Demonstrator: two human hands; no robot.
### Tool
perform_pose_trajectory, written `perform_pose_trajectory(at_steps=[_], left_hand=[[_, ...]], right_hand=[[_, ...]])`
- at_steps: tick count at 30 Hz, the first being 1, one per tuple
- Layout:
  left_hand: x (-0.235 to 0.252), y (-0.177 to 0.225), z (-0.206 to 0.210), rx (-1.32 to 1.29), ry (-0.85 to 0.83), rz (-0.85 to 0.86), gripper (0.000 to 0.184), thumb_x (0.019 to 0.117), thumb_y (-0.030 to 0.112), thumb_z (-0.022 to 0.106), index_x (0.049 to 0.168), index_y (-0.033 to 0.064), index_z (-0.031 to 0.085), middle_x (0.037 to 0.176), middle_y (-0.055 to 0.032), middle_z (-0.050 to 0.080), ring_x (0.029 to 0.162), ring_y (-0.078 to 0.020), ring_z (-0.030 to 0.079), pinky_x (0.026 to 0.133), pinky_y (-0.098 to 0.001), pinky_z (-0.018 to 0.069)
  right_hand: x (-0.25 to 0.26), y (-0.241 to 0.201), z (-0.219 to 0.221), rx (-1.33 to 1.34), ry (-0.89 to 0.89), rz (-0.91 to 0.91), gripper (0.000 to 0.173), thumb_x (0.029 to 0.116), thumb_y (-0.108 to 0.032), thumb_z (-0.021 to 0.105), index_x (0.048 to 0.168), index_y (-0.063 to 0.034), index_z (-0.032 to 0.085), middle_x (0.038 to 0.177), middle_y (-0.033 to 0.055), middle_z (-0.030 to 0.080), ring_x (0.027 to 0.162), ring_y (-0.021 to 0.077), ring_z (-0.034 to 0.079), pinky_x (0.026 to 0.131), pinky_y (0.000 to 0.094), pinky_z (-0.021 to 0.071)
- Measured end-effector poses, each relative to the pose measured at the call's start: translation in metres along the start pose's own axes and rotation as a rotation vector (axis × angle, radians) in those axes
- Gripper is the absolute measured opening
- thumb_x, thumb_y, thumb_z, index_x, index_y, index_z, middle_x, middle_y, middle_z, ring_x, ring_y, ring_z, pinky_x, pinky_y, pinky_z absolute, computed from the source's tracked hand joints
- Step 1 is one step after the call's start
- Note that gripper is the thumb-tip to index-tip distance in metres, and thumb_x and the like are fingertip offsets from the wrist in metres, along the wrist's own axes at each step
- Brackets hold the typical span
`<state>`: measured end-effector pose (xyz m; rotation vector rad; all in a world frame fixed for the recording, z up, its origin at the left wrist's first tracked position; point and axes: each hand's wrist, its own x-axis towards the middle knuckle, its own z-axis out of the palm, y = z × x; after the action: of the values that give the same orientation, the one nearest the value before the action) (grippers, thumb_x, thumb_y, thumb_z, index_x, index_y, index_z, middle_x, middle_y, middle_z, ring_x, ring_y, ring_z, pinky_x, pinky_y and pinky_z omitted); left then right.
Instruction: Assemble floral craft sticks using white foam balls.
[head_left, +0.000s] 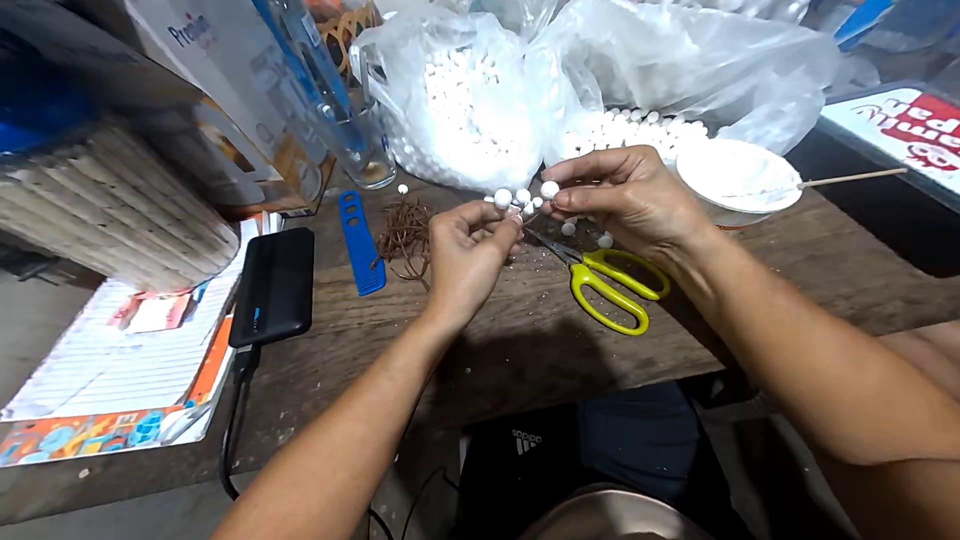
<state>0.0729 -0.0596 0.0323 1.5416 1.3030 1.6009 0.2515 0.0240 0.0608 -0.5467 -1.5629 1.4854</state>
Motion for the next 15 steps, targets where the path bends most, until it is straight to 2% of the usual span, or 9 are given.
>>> perform_pose_trajectory(at_steps=[3, 7, 15], left_hand=[[-0.0006, -0.0004, 0.0000, 0.034, 0.002, 0.024, 0.006, 0.0940, -0.003, 0.066, 0.090, 0.0018, 0.066, 0.078, 0.0008, 0.067, 0.061, -0.0013, 0.064, 0.060, -0.0176, 0.0569], [-0.0007, -0.0022, 0.0008, 0.078, 0.008, 0.068, 0.008, 0.0930, -0.002, 0.067, 0.087, 0.0031, 0.066, 0.075, 0.0008, 0.066, 0.059, -0.0014, 0.062, 0.058, -0.0173, 0.0554], [-0.0005, -0.0049, 0.0014, 0.117, 0.013, 0.130, 0.005, 0.0935, 0.000, 0.068, 0.088, 0.0019, 0.068, 0.074, 0.0003, 0.066, 0.058, 0.0003, 0.060, 0.055, -0.0151, 0.0524]], right_hand=[[0.0006, 0.0028, 0.0004, -0.061, -0.020, -0.048, 0.025, 0.0872, 0.016, 0.062, 0.101, -0.0001, 0.075, 0.089, 0.0010, 0.076, 0.078, 0.0088, 0.074, 0.078, 0.0259, 0.0638], [0.0018, 0.0068, -0.0004, -0.103, -0.040, -0.077, 0.022, 0.0868, 0.015, 0.064, 0.099, 0.0005, 0.075, 0.086, 0.0012, 0.076, 0.076, 0.0077, 0.073, 0.076, 0.0249, 0.0631], [0.0016, 0.0078, -0.0007, -0.137, -0.040, -0.081, 0.022, 0.0853, 0.015, 0.065, 0.099, 0.0006, 0.075, 0.086, 0.0011, 0.076, 0.075, 0.0070, 0.072, 0.075, 0.0239, 0.0627]])
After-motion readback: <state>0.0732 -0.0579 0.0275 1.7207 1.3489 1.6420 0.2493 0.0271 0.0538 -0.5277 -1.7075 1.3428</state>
